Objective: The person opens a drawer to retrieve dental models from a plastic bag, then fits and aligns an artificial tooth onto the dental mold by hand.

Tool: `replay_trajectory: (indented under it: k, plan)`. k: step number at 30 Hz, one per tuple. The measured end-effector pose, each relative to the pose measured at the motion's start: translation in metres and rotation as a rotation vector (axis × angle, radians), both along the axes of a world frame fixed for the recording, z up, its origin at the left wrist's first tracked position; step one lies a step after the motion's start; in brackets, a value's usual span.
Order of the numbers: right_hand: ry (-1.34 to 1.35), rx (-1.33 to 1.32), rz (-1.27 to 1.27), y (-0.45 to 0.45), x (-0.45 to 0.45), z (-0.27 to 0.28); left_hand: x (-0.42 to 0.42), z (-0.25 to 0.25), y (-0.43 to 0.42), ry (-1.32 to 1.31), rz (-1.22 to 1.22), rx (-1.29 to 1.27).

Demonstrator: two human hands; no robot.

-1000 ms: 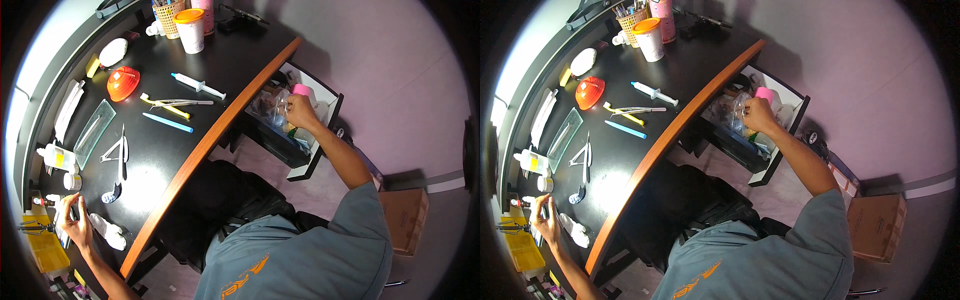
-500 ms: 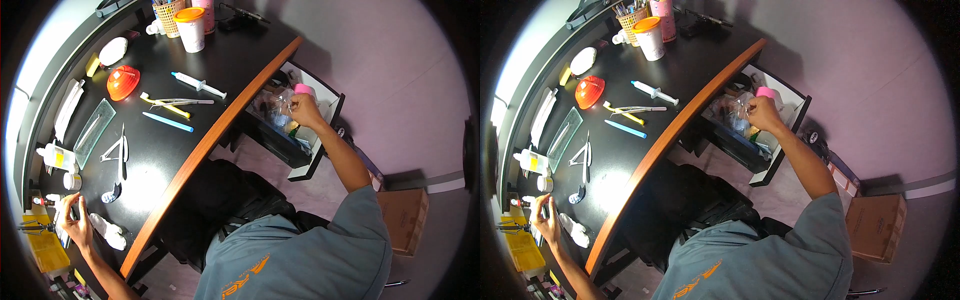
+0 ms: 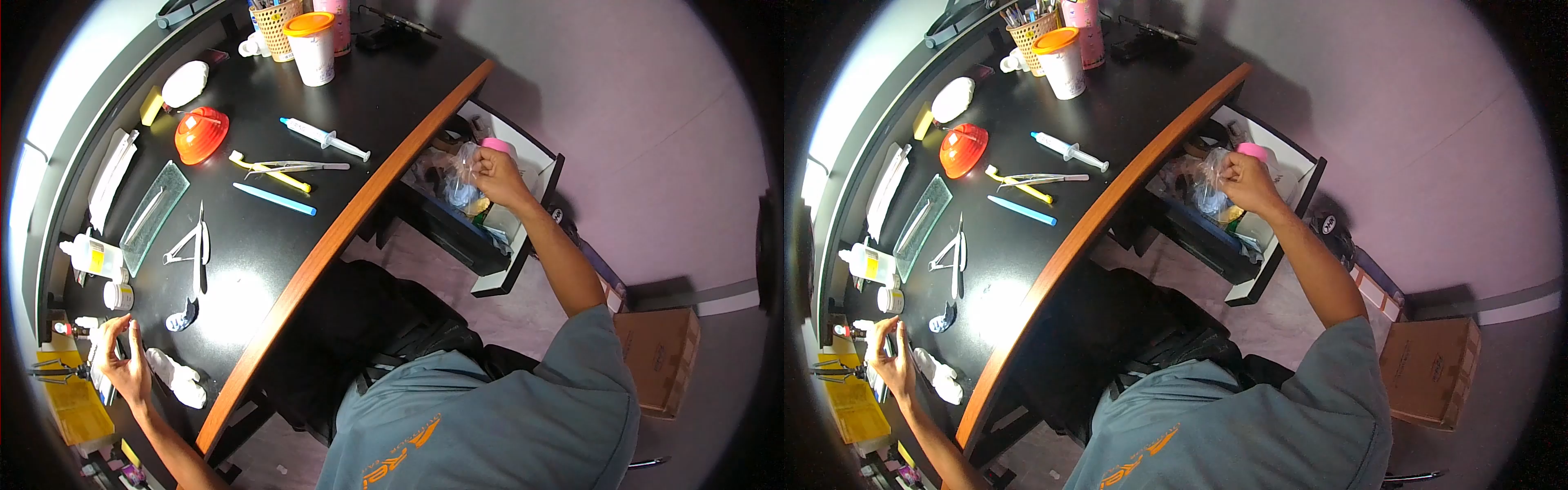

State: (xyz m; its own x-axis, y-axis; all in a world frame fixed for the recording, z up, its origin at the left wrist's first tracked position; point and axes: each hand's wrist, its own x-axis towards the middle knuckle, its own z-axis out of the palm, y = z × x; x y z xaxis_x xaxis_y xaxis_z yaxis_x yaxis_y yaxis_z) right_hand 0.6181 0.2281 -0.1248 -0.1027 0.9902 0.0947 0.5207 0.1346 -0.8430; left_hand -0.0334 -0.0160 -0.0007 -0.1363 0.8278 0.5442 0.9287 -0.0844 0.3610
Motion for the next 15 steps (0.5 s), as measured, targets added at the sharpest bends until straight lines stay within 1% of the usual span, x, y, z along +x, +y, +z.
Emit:
replay_trajectory:
  k: [3,6,9,12,15]
  plan:
    - [0.042,0.006,0.012,0.000,0.000,-0.001,0.000,0.000,0.000,0.006,-0.007,0.002]
    - [0.034,0.080,0.040,0.000,-0.002,-0.005,0.002,0.001,0.000,-0.016,0.002,-0.016]
    - [-0.326,0.116,-0.019,-0.003,-0.005,0.002,0.000,0.000,0.000,-0.025,0.004,-0.022]
    - [-0.600,0.269,-0.039,-0.017,-0.022,0.025,-0.001,-0.001,0.000,-0.018,0.003,-0.017]
    - [-0.647,0.233,-0.025,-0.019,-0.028,0.024,0.001,0.000,0.000,-0.019,-0.007,-0.009]
